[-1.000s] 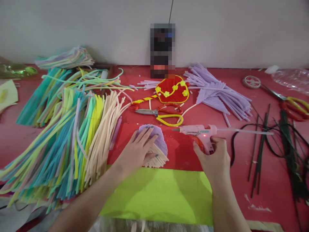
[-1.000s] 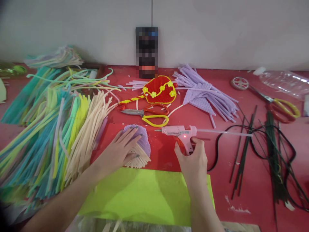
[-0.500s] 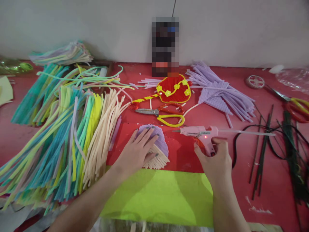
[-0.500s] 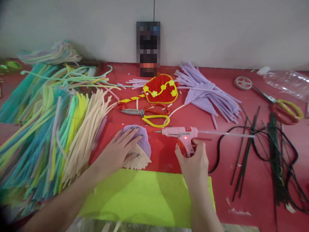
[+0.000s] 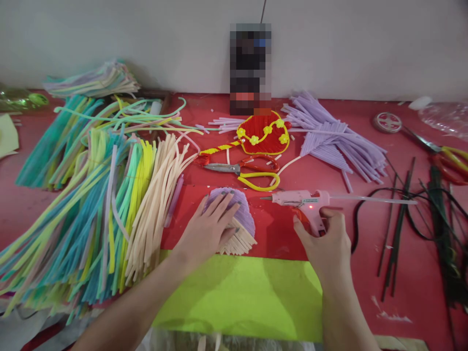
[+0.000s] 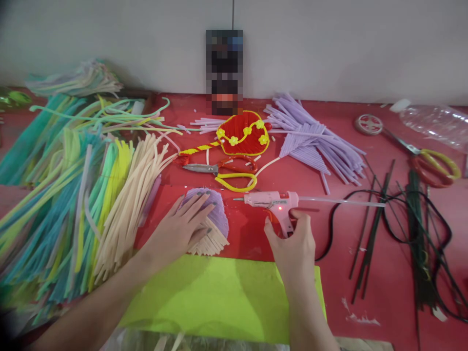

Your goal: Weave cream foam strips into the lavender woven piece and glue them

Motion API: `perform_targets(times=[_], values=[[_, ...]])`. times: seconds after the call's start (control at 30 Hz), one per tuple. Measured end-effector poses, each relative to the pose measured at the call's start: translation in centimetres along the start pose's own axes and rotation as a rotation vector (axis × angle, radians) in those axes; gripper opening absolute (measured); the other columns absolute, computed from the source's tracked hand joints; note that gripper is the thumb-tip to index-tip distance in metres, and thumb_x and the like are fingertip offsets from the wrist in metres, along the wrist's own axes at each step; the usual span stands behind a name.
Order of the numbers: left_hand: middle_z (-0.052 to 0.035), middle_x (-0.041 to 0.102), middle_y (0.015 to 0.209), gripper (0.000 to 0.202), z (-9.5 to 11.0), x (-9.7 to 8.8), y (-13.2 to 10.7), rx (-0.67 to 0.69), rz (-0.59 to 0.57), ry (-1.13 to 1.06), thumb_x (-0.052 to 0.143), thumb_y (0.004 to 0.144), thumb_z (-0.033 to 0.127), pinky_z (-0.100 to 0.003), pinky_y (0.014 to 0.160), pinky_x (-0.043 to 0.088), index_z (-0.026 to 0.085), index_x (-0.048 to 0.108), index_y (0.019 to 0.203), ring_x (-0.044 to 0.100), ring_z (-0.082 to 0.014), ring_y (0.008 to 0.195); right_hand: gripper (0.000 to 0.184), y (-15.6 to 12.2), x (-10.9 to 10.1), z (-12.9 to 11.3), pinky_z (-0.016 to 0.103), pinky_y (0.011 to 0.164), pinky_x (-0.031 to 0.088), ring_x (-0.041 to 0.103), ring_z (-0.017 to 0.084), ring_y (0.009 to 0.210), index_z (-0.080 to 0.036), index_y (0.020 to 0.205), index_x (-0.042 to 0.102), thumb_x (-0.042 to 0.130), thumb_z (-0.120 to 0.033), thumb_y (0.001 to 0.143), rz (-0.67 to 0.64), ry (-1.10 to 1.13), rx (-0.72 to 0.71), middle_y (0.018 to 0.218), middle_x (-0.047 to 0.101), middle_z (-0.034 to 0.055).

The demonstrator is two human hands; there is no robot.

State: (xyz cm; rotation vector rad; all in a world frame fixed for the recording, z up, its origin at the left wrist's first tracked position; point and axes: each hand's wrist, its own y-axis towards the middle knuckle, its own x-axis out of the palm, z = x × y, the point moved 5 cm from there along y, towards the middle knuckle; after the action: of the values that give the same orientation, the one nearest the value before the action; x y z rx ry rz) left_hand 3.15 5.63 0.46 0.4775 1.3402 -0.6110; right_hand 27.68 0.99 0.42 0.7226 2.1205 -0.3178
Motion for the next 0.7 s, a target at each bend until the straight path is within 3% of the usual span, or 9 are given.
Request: perform_targets(times=[0.7], values=[[-0.0090,0.038,0.150,0.050,-0.20,0.08,-0.04,-0.011,-0.036,0.015,0.036,0.098,0.041,-0.050,0.114,0.027,0.016,0.041,0.141,0.038,-0.0255,0.137,0.049,0.10,0.07,0.11,0.037,0.071,0.043,0.054,0.021,0.077,-0.020,0.096,0.050,0.066,-0.052,0.063,0.006,0.004,0.000,0.087,0.057,0.0047]])
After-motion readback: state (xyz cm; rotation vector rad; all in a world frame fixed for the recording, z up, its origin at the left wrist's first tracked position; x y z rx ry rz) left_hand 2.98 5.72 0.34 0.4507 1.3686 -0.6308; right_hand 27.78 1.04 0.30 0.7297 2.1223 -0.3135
